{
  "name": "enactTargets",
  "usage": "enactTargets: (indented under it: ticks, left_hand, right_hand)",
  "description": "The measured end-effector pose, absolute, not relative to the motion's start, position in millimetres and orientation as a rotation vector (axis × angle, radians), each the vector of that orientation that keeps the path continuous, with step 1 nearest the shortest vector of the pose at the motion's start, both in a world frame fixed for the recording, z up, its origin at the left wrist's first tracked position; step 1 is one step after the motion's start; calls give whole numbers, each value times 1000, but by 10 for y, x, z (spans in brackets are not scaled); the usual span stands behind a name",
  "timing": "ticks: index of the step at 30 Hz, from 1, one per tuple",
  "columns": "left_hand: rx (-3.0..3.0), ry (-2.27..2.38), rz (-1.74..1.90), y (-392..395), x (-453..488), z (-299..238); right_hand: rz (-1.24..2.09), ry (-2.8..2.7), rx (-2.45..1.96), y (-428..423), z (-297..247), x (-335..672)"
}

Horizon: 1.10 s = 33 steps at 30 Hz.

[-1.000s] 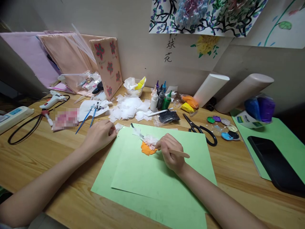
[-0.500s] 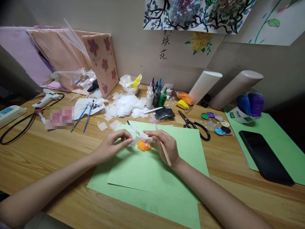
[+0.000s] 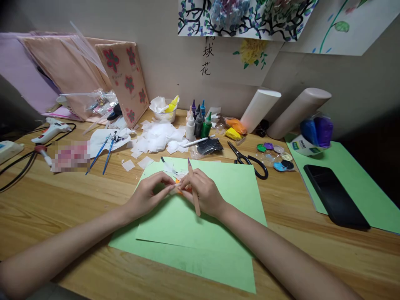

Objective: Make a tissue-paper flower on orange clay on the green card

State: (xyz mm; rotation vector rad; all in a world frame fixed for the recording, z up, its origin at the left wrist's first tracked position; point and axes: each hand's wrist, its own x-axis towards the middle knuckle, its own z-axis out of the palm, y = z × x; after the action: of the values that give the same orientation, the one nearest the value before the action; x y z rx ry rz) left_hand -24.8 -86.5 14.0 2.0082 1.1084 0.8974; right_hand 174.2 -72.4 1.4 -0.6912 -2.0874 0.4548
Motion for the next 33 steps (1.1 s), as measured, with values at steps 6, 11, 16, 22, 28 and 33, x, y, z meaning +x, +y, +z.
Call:
enactTargets:
  ticks: [6,11,16,22,28,33]
  left_hand:
    - [1940,1258,953,-793,-358,132]
    - [1808,1363,943,-746,-389,115]
    - [1811,1335,896,-739,-380,100]
    - [2028,1226,797,-774,-310,143]
    - [2226,1260,746,-678,-165,175]
    - [2286,1292,765,-604,-122,122]
  right_hand:
    - [512,-2018,-685,-756,64,1796]
    - [410,-2143,-536,-740,41,1814]
    - [390,-2256,-578,-719,32,1783]
    - [379,-2224,-703,-725,43,1784]
    - [398,-2150,-757,-732,52,1788]
    - [377,-2106,-718,-739,49,1799]
